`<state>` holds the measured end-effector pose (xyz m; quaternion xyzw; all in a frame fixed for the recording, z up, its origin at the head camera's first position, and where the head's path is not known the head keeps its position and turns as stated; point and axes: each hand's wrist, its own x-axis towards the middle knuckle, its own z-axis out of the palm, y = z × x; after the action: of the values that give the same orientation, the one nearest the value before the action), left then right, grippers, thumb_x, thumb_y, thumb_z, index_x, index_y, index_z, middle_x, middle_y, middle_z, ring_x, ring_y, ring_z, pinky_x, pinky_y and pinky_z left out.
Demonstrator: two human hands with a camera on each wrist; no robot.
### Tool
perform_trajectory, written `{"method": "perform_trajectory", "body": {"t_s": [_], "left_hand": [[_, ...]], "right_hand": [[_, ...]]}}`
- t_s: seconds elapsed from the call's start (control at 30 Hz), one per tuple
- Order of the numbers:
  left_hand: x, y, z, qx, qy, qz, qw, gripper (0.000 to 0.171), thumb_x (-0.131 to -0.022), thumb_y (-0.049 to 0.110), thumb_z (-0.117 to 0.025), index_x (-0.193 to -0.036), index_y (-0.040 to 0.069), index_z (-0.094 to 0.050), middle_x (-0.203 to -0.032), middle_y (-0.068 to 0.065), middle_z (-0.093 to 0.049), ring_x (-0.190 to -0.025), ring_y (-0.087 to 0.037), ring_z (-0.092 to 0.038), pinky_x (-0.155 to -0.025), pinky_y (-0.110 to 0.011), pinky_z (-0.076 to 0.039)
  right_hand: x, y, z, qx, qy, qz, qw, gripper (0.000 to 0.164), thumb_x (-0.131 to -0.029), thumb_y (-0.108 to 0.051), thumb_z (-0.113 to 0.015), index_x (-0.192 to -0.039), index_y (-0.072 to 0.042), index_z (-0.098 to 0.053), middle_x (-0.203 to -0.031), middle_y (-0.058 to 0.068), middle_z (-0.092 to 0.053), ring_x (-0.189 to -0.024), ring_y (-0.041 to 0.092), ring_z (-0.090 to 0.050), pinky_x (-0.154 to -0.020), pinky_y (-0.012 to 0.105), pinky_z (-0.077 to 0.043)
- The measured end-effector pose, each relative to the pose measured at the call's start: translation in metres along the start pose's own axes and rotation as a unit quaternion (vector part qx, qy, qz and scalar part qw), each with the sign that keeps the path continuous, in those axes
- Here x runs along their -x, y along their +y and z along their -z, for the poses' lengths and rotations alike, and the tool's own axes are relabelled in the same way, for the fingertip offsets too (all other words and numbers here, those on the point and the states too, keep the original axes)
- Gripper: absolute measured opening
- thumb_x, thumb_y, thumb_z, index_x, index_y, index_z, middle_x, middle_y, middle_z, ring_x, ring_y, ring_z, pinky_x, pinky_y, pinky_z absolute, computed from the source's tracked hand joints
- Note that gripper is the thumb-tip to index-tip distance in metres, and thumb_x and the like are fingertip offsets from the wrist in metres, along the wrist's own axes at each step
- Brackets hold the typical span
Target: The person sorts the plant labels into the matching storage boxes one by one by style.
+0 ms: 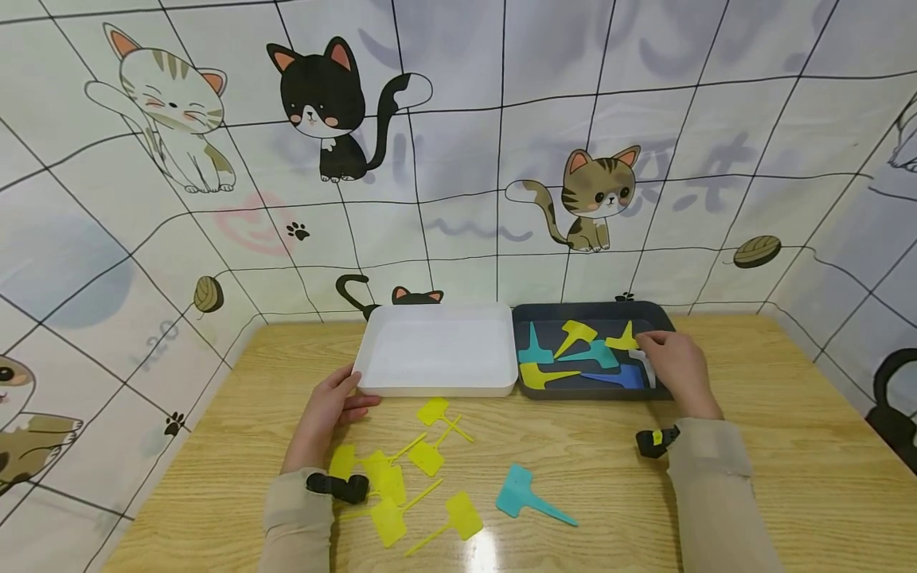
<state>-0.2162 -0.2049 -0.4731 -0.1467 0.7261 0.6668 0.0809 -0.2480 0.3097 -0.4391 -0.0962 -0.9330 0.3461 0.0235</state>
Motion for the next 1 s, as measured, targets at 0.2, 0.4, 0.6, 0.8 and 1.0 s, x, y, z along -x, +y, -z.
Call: {"method": "perform_trajectory", "body": {"t_s": [0.2, 0.4, 0.6, 0.8, 1.0], "left_hand": [[-0.002, -0.001, 0.0, 0.006, -0.002, 0.005, 1.0, 0.056, -0.088, 0.044, -0.049, -0.138, 0.023, -0.033, -0.117, -0.009, -0.054, -0.089, -0.023, -0.063, -0.072, -0.029, -0.052], [-0.002, -0.002, 0.001, 0.008, -0.006, 0.01, 0.9999, 0.059, -0.087, 0.046, -0.05, -0.139, 0.023, -0.032, -0.112, -0.011, -0.057, -0.09, -0.023, -0.063, -0.073, -0.03, -0.051], [-0.001, -0.001, 0.001, 0.005, -0.003, 0.01, 0.9999, 0.058, -0.088, 0.046, -0.049, -0.139, 0.024, -0.031, -0.104, -0.012, -0.062, -0.089, -0.023, -0.063, -0.073, -0.03, -0.051], [0.0, -0.001, 0.001, 0.005, -0.004, 0.004, 1.0, 0.058, -0.088, 0.046, -0.049, -0.139, 0.024, -0.031, -0.104, -0.013, -0.062, -0.089, -0.024, -0.063, -0.072, -0.03, -0.052], [-0.002, -0.002, 0.001, 0.004, 0.0, 0.008, 1.0, 0.06, -0.087, 0.047, -0.05, -0.139, 0.024, -0.03, -0.104, -0.012, -0.062, -0.089, -0.023, -0.063, -0.072, -0.03, -0.052]], "right_hand": [[0.016, -0.016, 0.005, -0.004, -0.033, -0.016, 0.999, 0.064, -0.093, -0.045, -0.033, -0.126, 0.008, -0.043, -0.127, 0.029, -0.042, -0.112, 0.046, -0.038, -0.085, 0.056, -0.037], [0.014, -0.016, 0.003, 0.002, -0.05, -0.014, 0.999, 0.063, -0.093, -0.043, -0.035, -0.127, 0.01, -0.042, -0.127, 0.03, -0.04, -0.114, 0.046, -0.036, -0.088, 0.055, -0.035], [0.014, -0.016, 0.002, 0.002, -0.058, -0.012, 0.998, 0.061, -0.093, -0.041, -0.036, -0.127, 0.009, -0.042, -0.126, 0.03, -0.042, -0.113, 0.045, -0.038, -0.087, 0.055, -0.036], [0.014, -0.014, 0.002, 0.017, -0.067, 0.008, 0.998, 0.067, -0.092, -0.048, -0.035, -0.129, 0.007, -0.04, -0.127, 0.029, -0.04, -0.113, 0.045, -0.038, -0.087, 0.057, -0.035], [0.015, -0.014, 0.003, 0.028, -0.081, 0.023, 0.996, 0.07, -0.091, -0.052, -0.034, -0.131, 0.005, -0.037, -0.128, 0.03, -0.039, -0.112, 0.046, -0.038, -0.087, 0.058, -0.034]]}}
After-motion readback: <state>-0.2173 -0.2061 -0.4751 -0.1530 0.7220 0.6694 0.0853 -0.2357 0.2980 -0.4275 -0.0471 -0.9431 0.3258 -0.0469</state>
